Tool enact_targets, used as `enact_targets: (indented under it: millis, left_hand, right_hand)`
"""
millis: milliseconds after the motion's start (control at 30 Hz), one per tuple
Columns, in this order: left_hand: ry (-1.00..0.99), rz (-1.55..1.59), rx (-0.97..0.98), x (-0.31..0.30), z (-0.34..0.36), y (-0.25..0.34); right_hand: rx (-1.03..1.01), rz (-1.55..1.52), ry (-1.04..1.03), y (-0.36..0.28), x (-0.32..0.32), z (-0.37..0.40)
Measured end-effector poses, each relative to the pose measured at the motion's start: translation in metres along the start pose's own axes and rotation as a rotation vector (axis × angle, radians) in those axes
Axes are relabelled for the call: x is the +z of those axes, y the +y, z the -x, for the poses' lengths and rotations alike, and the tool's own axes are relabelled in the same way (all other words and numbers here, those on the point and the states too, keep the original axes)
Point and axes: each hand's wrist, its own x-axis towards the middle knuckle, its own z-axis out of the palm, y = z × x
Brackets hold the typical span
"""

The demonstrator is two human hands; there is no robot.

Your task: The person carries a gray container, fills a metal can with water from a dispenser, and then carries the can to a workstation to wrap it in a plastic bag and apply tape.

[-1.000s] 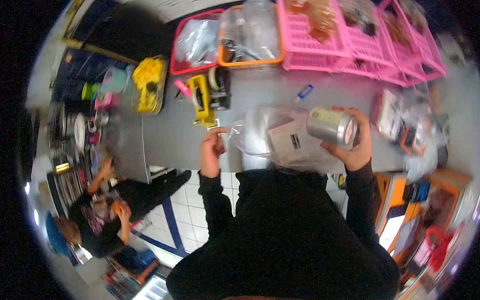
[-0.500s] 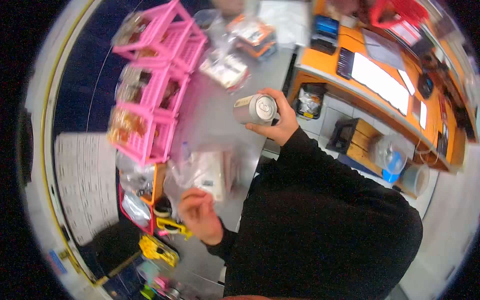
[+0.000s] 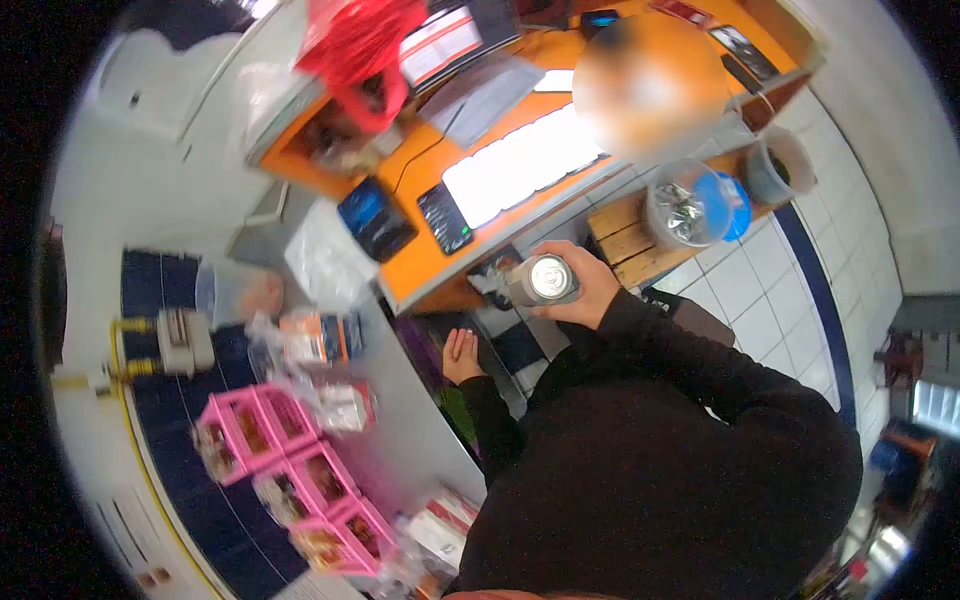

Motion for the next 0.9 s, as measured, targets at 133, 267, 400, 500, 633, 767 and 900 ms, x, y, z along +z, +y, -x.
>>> enact_targets:
  millis: [133, 267, 400, 500, 633, 767, 900]
  left_hand:
    - [-0.086, -0.164, 0.029, 0.001, -0.078, -0.073]
    - [0.017, -0.373, 0.128, -0.020, -0.154, -0.149]
    - [-0.032, -0.418, 0.222, 0.005, -0.145, -0.112]
    - [-0.060, -0.412, 0.293, 0.008, -0.148, -0.107]
    - [0.024, -0.621, -0.003, 0.025, -0.129, -0.060]
    - [-0.270, -0.346, 0.243, -0.030, -0.188, -0.190]
    - [-0.591, -0.219, -0.384, 0.015, -0.072, -0.011]
  right_hand:
    - [0.011, 0.030, 0.154, 0.015, -0.042, 0.011]
    - [0.130, -0.007, 0.260, 0.030, -0.047, 0.028]
    - [0.187, -0.028, 0.332, 0.041, -0.042, 0.043]
    - [0.182, -0.043, 0.349, 0.043, -0.031, 0.044]
    - [0.125, 0.064, 0.289, 0.040, -0.013, 0.034]
    - [0.079, 0.069, 0.185, 0.035, 0.017, 0.020]
    - [0.146, 0.045, 0.061, 0.016, 0.044, 0.002]
